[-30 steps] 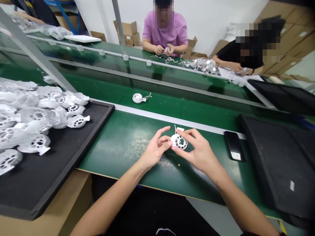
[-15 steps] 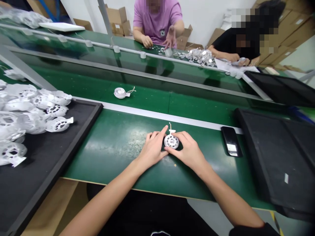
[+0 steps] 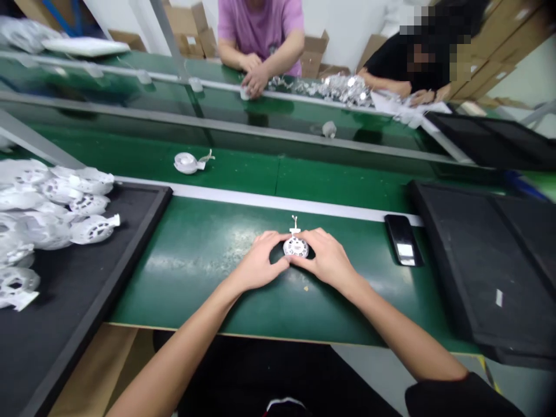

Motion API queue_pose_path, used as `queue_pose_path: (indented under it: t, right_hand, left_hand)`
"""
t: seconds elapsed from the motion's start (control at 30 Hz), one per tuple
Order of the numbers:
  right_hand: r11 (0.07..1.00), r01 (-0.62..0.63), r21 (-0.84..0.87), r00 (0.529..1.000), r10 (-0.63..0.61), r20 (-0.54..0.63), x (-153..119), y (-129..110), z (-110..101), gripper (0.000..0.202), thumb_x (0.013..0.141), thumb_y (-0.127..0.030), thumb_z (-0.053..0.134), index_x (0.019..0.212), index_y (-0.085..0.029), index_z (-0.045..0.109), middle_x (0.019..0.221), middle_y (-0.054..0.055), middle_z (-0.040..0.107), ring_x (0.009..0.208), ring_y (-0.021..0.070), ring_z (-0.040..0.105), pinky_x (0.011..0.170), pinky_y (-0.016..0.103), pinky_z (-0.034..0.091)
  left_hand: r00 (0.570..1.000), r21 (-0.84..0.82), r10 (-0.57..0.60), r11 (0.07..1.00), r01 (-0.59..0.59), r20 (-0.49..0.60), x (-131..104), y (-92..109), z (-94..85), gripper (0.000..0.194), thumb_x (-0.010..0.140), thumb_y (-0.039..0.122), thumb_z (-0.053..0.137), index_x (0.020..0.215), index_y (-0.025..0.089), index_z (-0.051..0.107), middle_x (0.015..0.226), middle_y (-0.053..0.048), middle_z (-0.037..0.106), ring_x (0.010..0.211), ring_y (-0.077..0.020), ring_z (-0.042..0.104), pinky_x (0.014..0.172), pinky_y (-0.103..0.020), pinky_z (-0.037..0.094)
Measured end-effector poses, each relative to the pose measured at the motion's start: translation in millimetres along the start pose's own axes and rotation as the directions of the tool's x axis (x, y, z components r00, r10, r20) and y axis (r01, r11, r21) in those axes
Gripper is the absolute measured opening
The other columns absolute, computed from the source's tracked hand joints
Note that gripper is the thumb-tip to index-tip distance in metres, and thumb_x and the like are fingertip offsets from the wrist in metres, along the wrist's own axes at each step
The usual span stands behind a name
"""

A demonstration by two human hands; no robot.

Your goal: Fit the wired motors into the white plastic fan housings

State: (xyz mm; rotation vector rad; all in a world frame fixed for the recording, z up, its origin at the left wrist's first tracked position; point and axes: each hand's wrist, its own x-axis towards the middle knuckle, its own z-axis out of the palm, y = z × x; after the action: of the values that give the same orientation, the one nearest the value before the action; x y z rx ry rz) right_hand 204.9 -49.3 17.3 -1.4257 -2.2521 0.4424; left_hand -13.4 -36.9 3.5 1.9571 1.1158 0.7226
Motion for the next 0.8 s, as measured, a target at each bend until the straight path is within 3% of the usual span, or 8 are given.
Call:
queue_pose_path:
  t: [0.03,0.1,0.27,0.37,0.47,0.57,0.67,0.8]
  right_hand:
    - [0.999,0.016,0.031,1.0,-0.016,-0.016,-1,0,0,0.044,0.091,-0.054,0.075,0.124,-0.026,0.067,0.112,0.007,0.075,0.104,0.0297,0.066,0.09,0.046,0.055]
    - [0.993,0.05,0.11,0.996,-0.041,-0.083,-3,0,1,0.044,0.092,-0.05,0.076,0.126,-0.026,0.065,0.115,0.008,0.074,0.106,0.0293,0.066,0.093,0.046,0.055]
    - [0.932,0.055,0.357,0.973,0.031,-0.23,-5,7,-1,0.046,0.095,-0.047,0.072,0.135,-0.029,0.062,0.131,0.009,0.068,0.119,0.0277,0.065,0.099,0.043,0.056]
    - [0.819,0.013,0.574,0.972,0.123,-0.199,-5,12,-7,0.039,0.102,-0.047,0.059,0.137,-0.029,0.061,0.137,0.009,0.064,0.122,0.0258,0.066,0.097,0.04,0.059]
    - [0.669,0.008,0.743,0.976,0.158,-0.152,-3,20,-11,0.041,0.102,-0.046,0.059,0.138,-0.028,0.058,0.143,0.01,0.062,0.129,0.0261,0.064,0.104,0.043,0.057]
    - [0.571,0.016,0.821,0.961,0.217,-0.169,1,34,-10,0.049,0.097,-0.046,0.065,0.14,-0.028,0.053,0.146,0.012,0.061,0.133,0.0279,0.062,0.11,0.046,0.054]
    - [0.544,0.036,0.838,0.925,0.298,-0.234,4,50,-7,0.066,0.095,-0.048,0.069,0.152,-0.03,0.042,0.15,0.013,0.057,0.137,0.029,0.06,0.111,0.049,0.052]
    - [0.598,-0.031,0.801,0.909,0.349,-0.226,6,68,-1,0.086,0.096,-0.055,0.064,0.166,-0.035,0.017,0.163,0.014,0.044,0.149,0.0294,0.047,0.114,0.055,0.048]
  left_hand:
    - [0.999,-0.05,-0.04,0.998,0.04,-0.011,2,3,-2.5,0.036,0.096,0.033,0.062,0.13,0.023,0.068,0.127,-0.009,0.07,0.122,-0.0287,0.061,0.113,-0.048,0.043]
    - [0.992,-0.149,-0.118,0.983,0.111,-0.039,8,9,-4.3,0.027,0.1,0.038,0.059,0.118,0.023,0.073,0.119,-0.008,0.074,0.115,-0.0274,0.066,0.109,-0.046,0.047]
    - [0.991,-0.539,-0.109,0.831,0.136,0.082,32,25,5.7,0.043,0.1,0.049,0.062,0.129,0.018,0.067,0.129,-0.013,0.073,0.117,-0.0282,0.069,0.107,-0.043,0.051]
    - [0.993,-0.599,-0.109,0.793,0.11,0.037,45,33,13.9,0.049,0.096,0.053,0.067,0.13,0.018,0.068,0.133,-0.013,0.072,0.123,-0.0295,0.067,0.111,-0.042,0.048]
    - [0.994,-0.6,-0.102,0.793,0.102,0.034,56,39,21.4,0.051,0.095,0.054,0.069,0.132,0.018,0.068,0.134,-0.012,0.072,0.126,-0.0304,0.066,0.113,-0.043,0.047]
    - [0.999,-0.502,-0.02,0.864,0.041,0.047,68,43,29.4,0.052,0.099,0.052,0.064,0.138,0.018,0.065,0.134,-0.014,0.072,0.122,-0.0297,0.07,0.108,-0.043,0.053]
    - [0.995,-0.235,0.082,0.97,-0.066,0.061,90,45,33.2,0.047,0.103,0.045,0.057,0.139,0.015,0.061,0.127,-0.016,0.074,0.111,-0.0269,0.075,0.095,-0.038,0.059]
    - [0.997,0.12,0.062,0.991,-0.057,-0.042,143,38,8.3,0.042,0.095,0.034,0.068,0.133,0.015,0.064,0.116,-0.015,0.076,0.101,-0.0265,0.074,0.091,-0.039,0.057]
